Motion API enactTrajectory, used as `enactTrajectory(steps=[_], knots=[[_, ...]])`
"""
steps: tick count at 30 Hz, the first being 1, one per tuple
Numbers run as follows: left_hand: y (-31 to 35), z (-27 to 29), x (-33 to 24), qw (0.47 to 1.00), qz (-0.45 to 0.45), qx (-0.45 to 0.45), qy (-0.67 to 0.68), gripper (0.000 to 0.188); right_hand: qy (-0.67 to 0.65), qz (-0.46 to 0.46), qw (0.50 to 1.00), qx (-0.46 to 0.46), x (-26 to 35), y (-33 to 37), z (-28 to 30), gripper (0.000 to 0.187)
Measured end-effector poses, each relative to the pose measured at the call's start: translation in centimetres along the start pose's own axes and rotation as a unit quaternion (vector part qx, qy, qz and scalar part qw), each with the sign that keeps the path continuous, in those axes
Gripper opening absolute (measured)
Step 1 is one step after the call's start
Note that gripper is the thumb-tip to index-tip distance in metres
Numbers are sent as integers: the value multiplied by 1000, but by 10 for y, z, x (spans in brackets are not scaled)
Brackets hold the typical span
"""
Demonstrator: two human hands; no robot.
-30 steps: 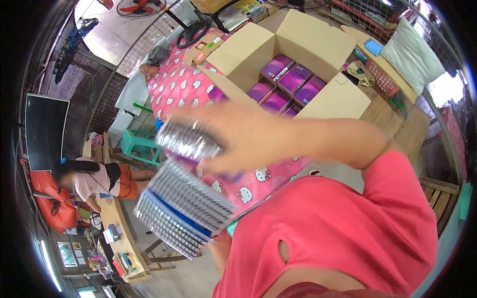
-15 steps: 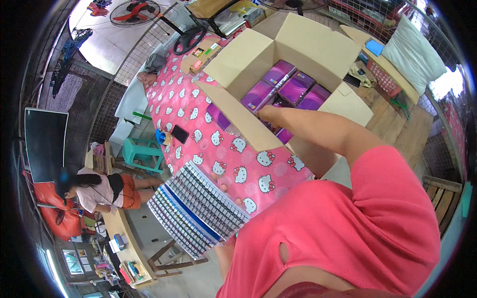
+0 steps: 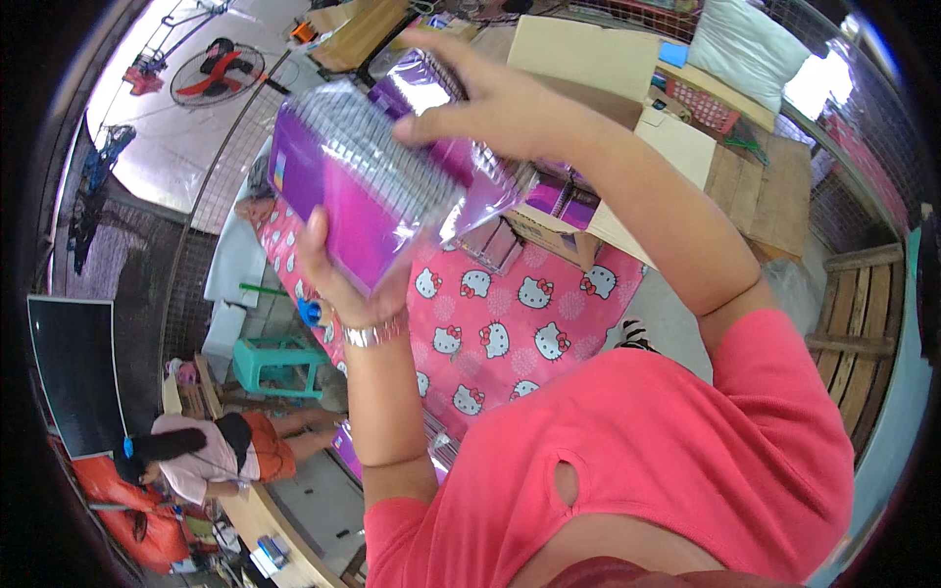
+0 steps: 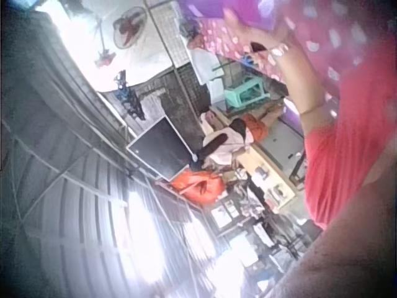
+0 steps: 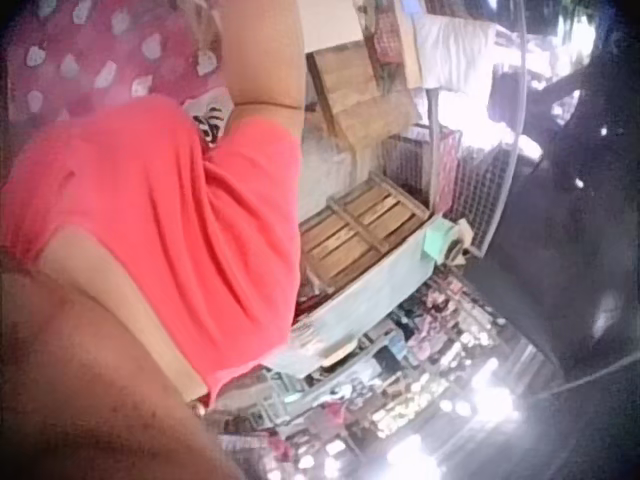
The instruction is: The person sweeps debris from a concrete floor into a dustpan using a small broom and then places stacks of purple notebooks into a cardboard box on a table.
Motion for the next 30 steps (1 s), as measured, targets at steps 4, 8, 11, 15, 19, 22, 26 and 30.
enactTrajectory(steps=[4, 8, 11, 15, 19, 22, 26, 30], knots=[[-39, 2, -15, 990, -60, -64, -108, 27, 256, -21, 960, -114, -38, 4, 53, 66], [-42, 9, -11, 991, -45, -77, -97, 28, 266, -217, 928, -145, -183, 35, 65, 64], [-45, 19, 0, 990, -22, -107, -91, 28, 162, -467, 862, -111, -290, 97, 24, 74], [-49, 21, 17, 990, 8, -115, -79, 29, 136, -521, 839, 73, -322, 116, -23, 59], [-58, 10, 41, 992, 35, -108, -64, 31, 160, -463, 843, 219, -302, 88, -20, 46], [-71, -13, 77, 990, 131, -49, -36, 35, 134, -430, 879, 157, -304, 65, 21, 56], [-81, -17, 111, 977, 175, -66, -100, 39, -482, -233, 844, 42, -138, 4, 26, 65], [-99, -25, 97, 941, -11, -66, -331, 60, 119, -77, 989, 42, -101, -11, 74, 62]])
Point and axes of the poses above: each hand's wrist, its own y-axis away from the middle knuckle, its own z-axis out of the back of the hand, x = y × z, the point moved 8 cm from there along -y, towards the middle knuckle, and after that the axes turned 2 degrees about z, right-handed, at the moved point
